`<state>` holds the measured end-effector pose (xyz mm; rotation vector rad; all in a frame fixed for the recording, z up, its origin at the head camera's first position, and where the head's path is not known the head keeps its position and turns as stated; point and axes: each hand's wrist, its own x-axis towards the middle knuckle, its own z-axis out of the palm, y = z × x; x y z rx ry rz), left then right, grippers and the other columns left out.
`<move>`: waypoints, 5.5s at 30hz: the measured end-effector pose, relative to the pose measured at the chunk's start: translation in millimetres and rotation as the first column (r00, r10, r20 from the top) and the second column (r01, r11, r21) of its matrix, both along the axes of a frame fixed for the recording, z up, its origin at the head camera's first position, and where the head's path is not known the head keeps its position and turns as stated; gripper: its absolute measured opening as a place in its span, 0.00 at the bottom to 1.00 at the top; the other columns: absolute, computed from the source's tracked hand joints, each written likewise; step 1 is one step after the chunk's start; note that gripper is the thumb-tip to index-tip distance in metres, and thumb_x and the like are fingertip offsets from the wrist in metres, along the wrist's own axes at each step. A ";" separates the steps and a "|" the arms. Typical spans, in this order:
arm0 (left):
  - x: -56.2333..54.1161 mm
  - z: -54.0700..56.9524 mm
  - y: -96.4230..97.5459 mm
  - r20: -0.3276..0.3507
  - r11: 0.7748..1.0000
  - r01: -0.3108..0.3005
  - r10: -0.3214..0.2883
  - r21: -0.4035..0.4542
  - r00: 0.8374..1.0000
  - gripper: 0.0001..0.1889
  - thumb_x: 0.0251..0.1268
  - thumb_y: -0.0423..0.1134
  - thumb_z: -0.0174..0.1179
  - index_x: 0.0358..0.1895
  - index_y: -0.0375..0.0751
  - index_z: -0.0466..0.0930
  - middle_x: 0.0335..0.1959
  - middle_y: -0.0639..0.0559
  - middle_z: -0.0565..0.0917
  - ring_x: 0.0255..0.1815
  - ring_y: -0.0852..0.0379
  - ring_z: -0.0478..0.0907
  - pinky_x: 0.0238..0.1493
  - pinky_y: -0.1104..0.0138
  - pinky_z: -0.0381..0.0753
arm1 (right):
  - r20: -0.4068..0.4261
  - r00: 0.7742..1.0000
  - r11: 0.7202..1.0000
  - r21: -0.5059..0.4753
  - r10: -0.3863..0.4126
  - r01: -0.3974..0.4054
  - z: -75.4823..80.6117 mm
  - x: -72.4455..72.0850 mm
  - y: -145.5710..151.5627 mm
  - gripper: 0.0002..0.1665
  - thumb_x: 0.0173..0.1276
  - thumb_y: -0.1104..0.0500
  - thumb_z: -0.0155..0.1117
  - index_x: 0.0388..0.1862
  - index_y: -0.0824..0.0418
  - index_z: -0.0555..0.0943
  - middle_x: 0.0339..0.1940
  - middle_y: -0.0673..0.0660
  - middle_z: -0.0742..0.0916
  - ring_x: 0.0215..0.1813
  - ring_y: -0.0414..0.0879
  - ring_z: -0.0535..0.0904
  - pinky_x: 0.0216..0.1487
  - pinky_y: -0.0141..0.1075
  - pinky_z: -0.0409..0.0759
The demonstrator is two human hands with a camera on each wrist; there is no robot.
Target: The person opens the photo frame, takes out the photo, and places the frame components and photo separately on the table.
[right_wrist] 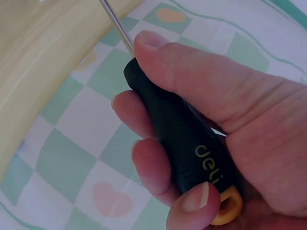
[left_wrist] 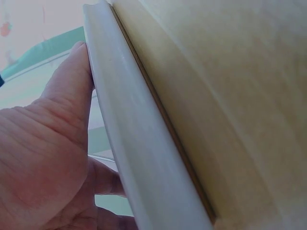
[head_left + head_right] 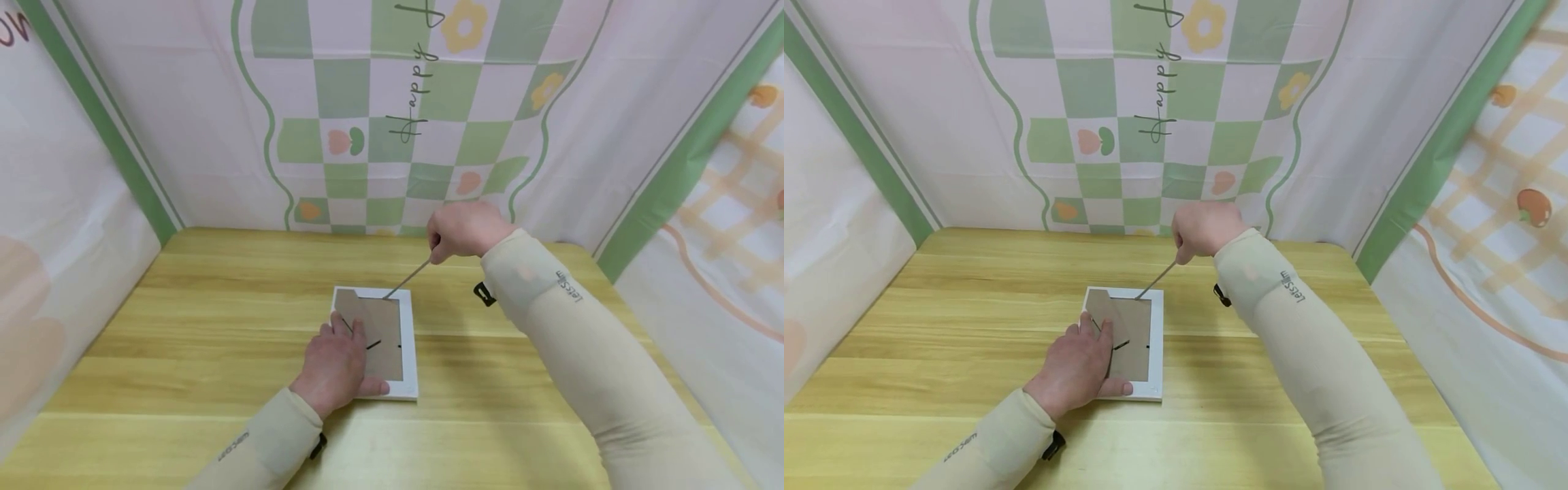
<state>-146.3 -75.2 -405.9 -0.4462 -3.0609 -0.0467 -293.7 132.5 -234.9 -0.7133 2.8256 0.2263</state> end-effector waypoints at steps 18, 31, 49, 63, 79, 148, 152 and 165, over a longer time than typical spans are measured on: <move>7.5 5.5 4.8 0.021 0.999 -0.010 0.009 0.049 1.000 0.63 0.41 0.78 0.72 0.71 0.27 0.71 0.65 0.15 0.72 0.46 0.33 0.82 0.42 0.48 0.86 | 0.023 0.999 0.998 -0.055 0.028 -0.027 -15.2 16.8 29.0 0.07 0.67 0.47 0.74 0.35 0.48 0.89 0.36 0.45 0.89 0.38 0.44 0.82 0.39 0.44 0.78; 9.6 5.0 5.1 0.020 0.998 0.001 -0.002 0.062 1.000 0.63 0.42 0.78 0.72 0.71 0.26 0.71 0.64 0.14 0.72 0.48 0.31 0.83 0.43 0.47 0.87 | -0.067 0.995 0.987 -0.132 0.080 -0.088 -50.3 55.1 60.6 0.04 0.72 0.48 0.71 0.37 0.44 0.88 0.35 0.42 0.89 0.32 0.39 0.79 0.33 0.40 0.78; 10.0 5.5 6.6 0.066 0.994 -0.041 0.035 0.097 0.997 0.64 0.41 0.78 0.73 0.72 0.27 0.71 0.66 0.14 0.71 0.50 0.30 0.82 0.36 0.47 0.87 | -0.077 0.997 0.934 -0.356 -0.012 -0.017 -84.5 88.4 64.2 0.14 0.79 0.50 0.60 0.48 0.59 0.81 0.32 0.46 0.85 0.28 0.37 0.76 0.35 0.38 0.80; 16.8 10.0 19.3 0.099 0.985 -0.149 0.140 0.089 0.985 0.66 0.40 0.79 0.72 0.73 0.26 0.70 0.65 0.12 0.70 0.54 0.28 0.82 0.36 0.49 0.89 | -0.133 0.990 0.899 -0.437 -0.039 -0.023 -95.6 97.5 56.2 0.12 0.78 0.52 0.63 0.48 0.60 0.80 0.25 0.45 0.81 0.22 0.38 0.72 0.27 0.35 0.74; 21.7 17.1 17.6 0.073 0.994 -0.111 0.111 0.001 0.991 0.56 0.53 0.76 0.67 0.69 0.28 0.74 0.45 0.27 0.82 0.39 0.41 0.83 0.32 0.55 0.88 | -0.114 0.990 0.885 -0.466 -0.080 0.018 -104.1 98.9 60.0 0.12 0.77 0.52 0.63 0.49 0.59 0.80 0.30 0.46 0.84 0.26 0.38 0.75 0.32 0.37 0.78; 17.0 8.3 -2.3 -0.065 0.991 0.083 -0.090 -0.102 0.994 0.57 0.43 0.82 0.65 0.62 0.31 0.78 0.50 0.34 0.83 0.48 0.39 0.82 0.38 0.52 0.89 | -0.085 0.991 0.876 -0.480 -0.104 0.051 -119.2 102.9 66.5 0.13 0.77 0.51 0.63 0.49 0.59 0.79 0.32 0.49 0.87 0.28 0.39 0.78 0.33 0.40 0.80; 20.4 9.2 3.8 -0.044 0.989 0.047 -0.054 -0.139 0.998 0.59 0.45 0.83 0.62 0.67 0.32 0.77 0.59 0.30 0.82 0.53 0.35 0.83 0.38 0.52 0.89 | -0.094 0.991 0.876 -0.480 -0.099 0.041 -120.2 103.4 66.8 0.12 0.77 0.51 0.64 0.49 0.59 0.79 0.32 0.49 0.87 0.28 0.38 0.78 0.33 0.40 0.80; 13.5 17.4 -8.2 -0.075 0.984 0.109 -0.120 -0.139 0.990 0.44 0.44 0.72 0.74 0.62 0.47 0.81 0.44 0.42 0.85 0.35 0.46 0.81 0.27 0.57 0.83 | -0.105 0.991 0.875 -0.483 -0.087 0.026 -120.2 106.2 68.2 0.13 0.77 0.52 0.64 0.49 0.60 0.79 0.30 0.49 0.86 0.27 0.38 0.77 0.33 0.39 0.80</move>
